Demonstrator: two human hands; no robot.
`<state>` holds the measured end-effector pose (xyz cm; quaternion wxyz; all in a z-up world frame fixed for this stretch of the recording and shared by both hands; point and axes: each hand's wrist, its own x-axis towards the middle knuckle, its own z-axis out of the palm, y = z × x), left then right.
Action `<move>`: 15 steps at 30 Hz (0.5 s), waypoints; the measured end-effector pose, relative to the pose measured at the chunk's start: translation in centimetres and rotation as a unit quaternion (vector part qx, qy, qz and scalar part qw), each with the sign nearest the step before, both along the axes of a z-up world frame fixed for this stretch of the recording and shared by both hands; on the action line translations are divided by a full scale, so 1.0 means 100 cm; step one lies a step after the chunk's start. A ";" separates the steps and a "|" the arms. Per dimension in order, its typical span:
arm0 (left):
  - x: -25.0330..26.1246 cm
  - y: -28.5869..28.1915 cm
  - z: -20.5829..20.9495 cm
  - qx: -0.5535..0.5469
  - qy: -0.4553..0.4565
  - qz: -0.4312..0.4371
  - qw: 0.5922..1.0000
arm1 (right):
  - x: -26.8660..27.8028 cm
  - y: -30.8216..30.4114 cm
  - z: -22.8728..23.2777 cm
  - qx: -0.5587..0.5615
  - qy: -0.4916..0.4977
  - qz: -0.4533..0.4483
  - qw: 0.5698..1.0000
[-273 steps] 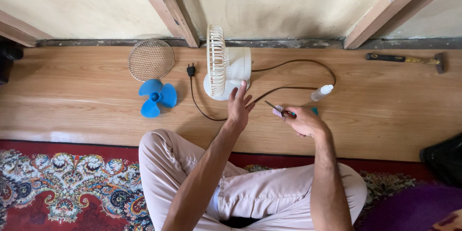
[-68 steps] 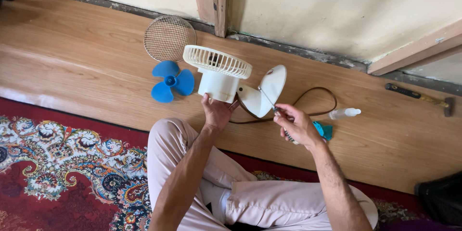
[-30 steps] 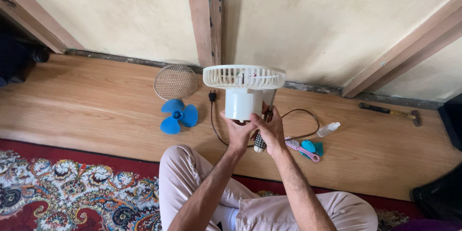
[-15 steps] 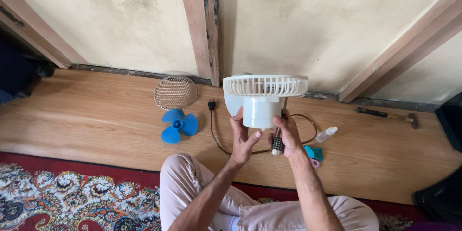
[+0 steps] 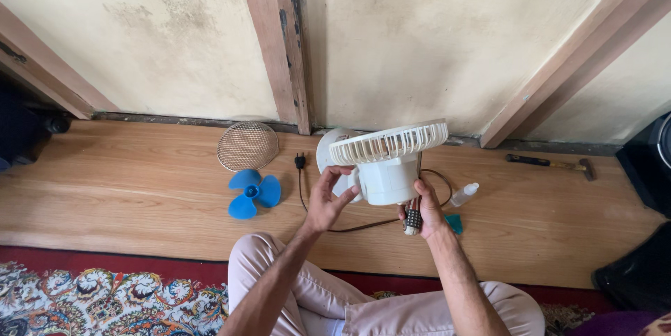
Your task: The person disassembles a small white table fan, removes the front grille, uses a screwdriver to loosen a screw, and then uses a brush to clean the fan blades and grille. The person then reassembles the fan.
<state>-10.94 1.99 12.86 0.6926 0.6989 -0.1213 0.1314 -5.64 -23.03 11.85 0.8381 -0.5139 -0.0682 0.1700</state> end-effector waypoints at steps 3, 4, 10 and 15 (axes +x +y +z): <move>0.003 0.013 0.012 0.039 0.000 0.031 0.999 | -0.001 -0.006 -0.011 -0.007 0.020 -0.001 1.000; 0.004 0.016 0.017 0.063 0.000 0.046 0.997 | -0.001 -0.008 -0.014 -0.004 0.028 -0.003 1.000; 0.011 0.036 0.054 0.252 -0.038 0.019 0.967 | 0.003 -0.023 -0.019 0.002 0.056 0.013 0.998; 0.022 0.036 0.059 0.323 0.034 -0.120 0.938 | 0.006 -0.033 -0.019 -0.007 0.084 0.023 0.996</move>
